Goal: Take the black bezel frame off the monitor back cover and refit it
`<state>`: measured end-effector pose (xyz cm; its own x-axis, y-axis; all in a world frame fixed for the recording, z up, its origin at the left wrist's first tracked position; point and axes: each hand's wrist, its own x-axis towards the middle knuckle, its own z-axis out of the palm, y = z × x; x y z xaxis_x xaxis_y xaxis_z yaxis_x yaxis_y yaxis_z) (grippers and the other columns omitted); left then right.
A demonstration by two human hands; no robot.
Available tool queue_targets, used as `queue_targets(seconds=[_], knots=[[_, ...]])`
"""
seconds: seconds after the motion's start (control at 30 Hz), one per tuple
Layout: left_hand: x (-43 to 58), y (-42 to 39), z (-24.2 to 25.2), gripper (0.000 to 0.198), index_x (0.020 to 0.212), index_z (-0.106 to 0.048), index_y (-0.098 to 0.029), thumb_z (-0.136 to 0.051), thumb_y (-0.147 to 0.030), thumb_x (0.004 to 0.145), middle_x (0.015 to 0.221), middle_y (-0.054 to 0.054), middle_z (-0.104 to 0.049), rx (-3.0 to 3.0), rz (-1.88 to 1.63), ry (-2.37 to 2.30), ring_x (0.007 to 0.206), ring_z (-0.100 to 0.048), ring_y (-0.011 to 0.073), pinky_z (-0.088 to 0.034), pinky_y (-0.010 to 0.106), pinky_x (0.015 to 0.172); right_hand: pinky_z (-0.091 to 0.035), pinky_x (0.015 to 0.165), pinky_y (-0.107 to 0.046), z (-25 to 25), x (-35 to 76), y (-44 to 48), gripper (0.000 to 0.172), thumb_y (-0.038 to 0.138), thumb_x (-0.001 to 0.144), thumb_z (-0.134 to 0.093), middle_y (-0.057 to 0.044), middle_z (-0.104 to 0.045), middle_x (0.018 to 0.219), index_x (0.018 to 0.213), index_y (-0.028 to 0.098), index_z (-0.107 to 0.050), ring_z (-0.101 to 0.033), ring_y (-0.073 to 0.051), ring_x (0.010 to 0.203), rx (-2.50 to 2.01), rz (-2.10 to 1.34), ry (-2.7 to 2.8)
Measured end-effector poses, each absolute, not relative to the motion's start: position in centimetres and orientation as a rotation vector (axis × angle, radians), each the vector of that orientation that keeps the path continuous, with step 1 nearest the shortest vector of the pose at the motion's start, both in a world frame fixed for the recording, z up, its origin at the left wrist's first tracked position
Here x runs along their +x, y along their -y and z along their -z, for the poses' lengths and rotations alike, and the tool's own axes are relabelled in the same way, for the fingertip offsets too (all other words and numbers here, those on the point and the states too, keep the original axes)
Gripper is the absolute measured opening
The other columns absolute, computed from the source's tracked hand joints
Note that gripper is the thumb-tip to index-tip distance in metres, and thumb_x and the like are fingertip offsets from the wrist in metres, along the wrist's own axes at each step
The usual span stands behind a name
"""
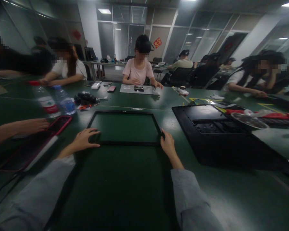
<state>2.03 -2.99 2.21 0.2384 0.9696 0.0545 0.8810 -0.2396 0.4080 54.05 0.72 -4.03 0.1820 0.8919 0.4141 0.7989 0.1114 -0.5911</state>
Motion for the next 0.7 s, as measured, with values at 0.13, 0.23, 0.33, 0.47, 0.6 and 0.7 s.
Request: queue_targets(seconds=[0.13, 0.23, 0.33, 0.47, 0.6, 0.7], knots=[[2.0, 2.8, -2.4, 0.048, 0.108, -0.079, -0.032, -0.079, -0.065, 0.074, 0.143, 0.008, -0.064, 2.203, -0.496, -1.703, 0.135, -0.051, 0.0379, -0.038, 0.059, 0.111, -0.045, 0.116, -0.056, 3.8, 53.8, -0.7, 0.055, 0.027, 0.083, -0.05, -0.012, -0.07, 0.131, 0.135, 0.02, -0.066, -0.062, -0.031, 0.127, -1.7, -0.186, 1.612], [2.2, 2.8, -2.5, 0.041, 0.09, -0.077, -0.026, -0.077, -0.065, 0.076, 0.123, 0.007, -0.072, 2.18, -0.591, -1.733, 0.12, -0.061, 0.0331, -0.047, 0.049, 0.099, -0.044, 0.117, -0.055, 3.5, 53.7, -0.6, 0.056, 0.026, 0.084, -0.049, -0.012, -0.069, 0.133, 0.137, 0.019, -0.065, -0.062, -0.031, 0.129, -1.704, -0.204, 1.611], [2.4, 2.8, -2.4, 0.047, 0.094, -0.076, -0.025, -0.075, -0.069, 0.076, 0.112, 0.008, -0.074, 2.142, -0.657, -1.781, 0.109, -0.065, 0.0313, -0.05, 0.044, 0.091, -0.045, 0.115, -0.055, 3.3, 53.6, -0.4, 0.055, 0.026, 0.084, -0.048, -0.015, -0.07, 0.131, 0.136, 0.016, -0.065, -0.063, -0.032, 0.126, -1.704, -0.219, 1.601], [2.3, 2.5, -1.9, 0.057, 0.102, -0.078, -0.024, -0.074, -0.074, 0.074, 0.108, 0.01, -0.075, 2.018, -0.667, -1.855, 0.101, -0.068, 0.0309, -0.051, 0.041, 0.082, -0.044, 0.115, -0.054, 2.7, 53.7, -0.1, 0.052, 0.032, 0.089, -0.047, -0.018, -0.068, 0.132, 0.135, 0.014, -0.064, -0.062, -0.032, 0.127, -1.658, -0.197, 1.562], [2.0, 2.2, -1.6, 0.057, 0.099, -0.079, -0.025, -0.075, -0.075, 0.07, 0.105, 0.01, -0.076, 1.953, -0.706, -1.853, 0.099, -0.069, 0.0309, -0.052, 0.04, 0.08, -0.038, 0.118, -0.056, 0.9, 55.7, 0.7, 0.057, 0.035, 0.092, -0.046, -0.022, -0.062, 0.141, 0.142, 0.01, -0.059, -0.053, -0.034, 0.135, -1.692, 0.003, 1.41], [2.0, 2.1, -1.6, 0.057, 0.097, -0.079, -0.025, -0.076, -0.075, 0.069, 0.102, 0.01, -0.077, 1.911, -0.755, -1.83, 0.095, -0.07, 0.0297, -0.053, 0.039, 0.079, -0.031, 0.118, -0.063, -0.7, 59.3, 2.5, 0.066, 0.033, 0.092, -0.05, -0.026, -0.053, 0.15, 0.153, 0.009, -0.048, -0.041, -0.039, 0.143, -1.813, 0.247, 1.19]])
